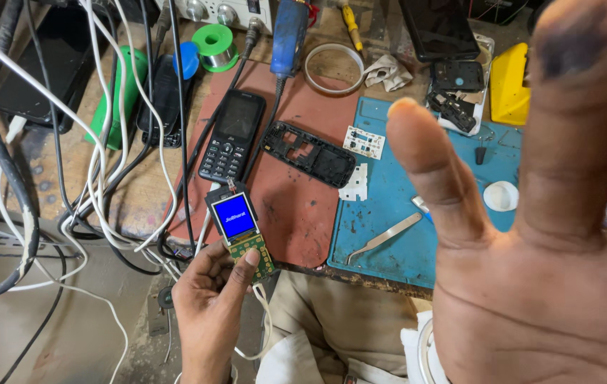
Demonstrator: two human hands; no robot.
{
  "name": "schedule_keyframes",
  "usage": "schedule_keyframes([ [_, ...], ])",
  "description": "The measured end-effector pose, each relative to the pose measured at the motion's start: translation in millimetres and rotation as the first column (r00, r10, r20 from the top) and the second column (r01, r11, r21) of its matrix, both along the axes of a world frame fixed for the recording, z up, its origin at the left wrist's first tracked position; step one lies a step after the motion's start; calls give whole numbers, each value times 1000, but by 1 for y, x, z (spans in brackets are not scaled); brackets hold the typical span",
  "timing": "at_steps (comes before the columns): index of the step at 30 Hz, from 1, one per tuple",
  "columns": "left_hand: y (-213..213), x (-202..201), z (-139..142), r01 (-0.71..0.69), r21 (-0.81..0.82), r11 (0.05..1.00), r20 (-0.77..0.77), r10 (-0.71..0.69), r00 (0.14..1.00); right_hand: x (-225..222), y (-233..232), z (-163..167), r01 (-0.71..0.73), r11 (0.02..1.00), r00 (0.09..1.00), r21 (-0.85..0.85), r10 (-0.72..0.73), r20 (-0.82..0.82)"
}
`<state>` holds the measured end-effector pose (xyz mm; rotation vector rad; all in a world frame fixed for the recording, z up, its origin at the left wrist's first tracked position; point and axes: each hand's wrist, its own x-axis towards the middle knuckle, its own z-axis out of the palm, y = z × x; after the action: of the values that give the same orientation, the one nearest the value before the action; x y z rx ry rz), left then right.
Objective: The person holds a disassembled feature phone with its keypad board exposed and uses tweezers to probe and test it while the screen cycles through menus. They then align the board and screen assembly into the phone housing and press the parts together by hand.
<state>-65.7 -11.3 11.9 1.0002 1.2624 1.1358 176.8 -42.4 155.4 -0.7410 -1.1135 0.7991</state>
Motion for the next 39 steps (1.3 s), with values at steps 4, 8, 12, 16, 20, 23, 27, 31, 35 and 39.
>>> schedule_keyframes([
  [4,0,-1,-2,-18,-48,999,11,19,1000,-5,-7,4,-1,999,1000,52,1,-2],
  [8,0,-4,-8,-19,-50,999,20,20,1000,-20,-18,-22,31,995,997,95,-38,72],
  [12,-1,-7,-19,-33,-37,999,-39,31,999,-7,-25,-57,256,960,840,-109,-166,517],
  [16,-1,-12,-28,-12,-30,999,-49,11,999,-1,-27,-86,443,886,677,-140,-228,700],
  [20,-1,-11,-34,-6,1,1000,-47,6,999,0,-28,-105,466,884,572,-20,-284,770],
  [23,0,-9,-35,1,3,1000,-59,-1,998,2,-24,-114,467,882,488,55,-309,816],
  [27,-1,-3,-30,-37,-12,999,32,37,999,1,-22,-114,455,884,411,106,-314,856],
  [31,1,-1,-22,-23,-64,998,22,24,999,0,-18,-111,402,915,423,26,-211,881],
  [35,3,1,-16,-22,-63,998,41,25,999,-4,-15,-114,433,900,368,53,-230,901],
  [39,3,-1,-14,-9,-7,1000,59,9,998,-8,-15,-116,461,884,375,81,-276,885],
])
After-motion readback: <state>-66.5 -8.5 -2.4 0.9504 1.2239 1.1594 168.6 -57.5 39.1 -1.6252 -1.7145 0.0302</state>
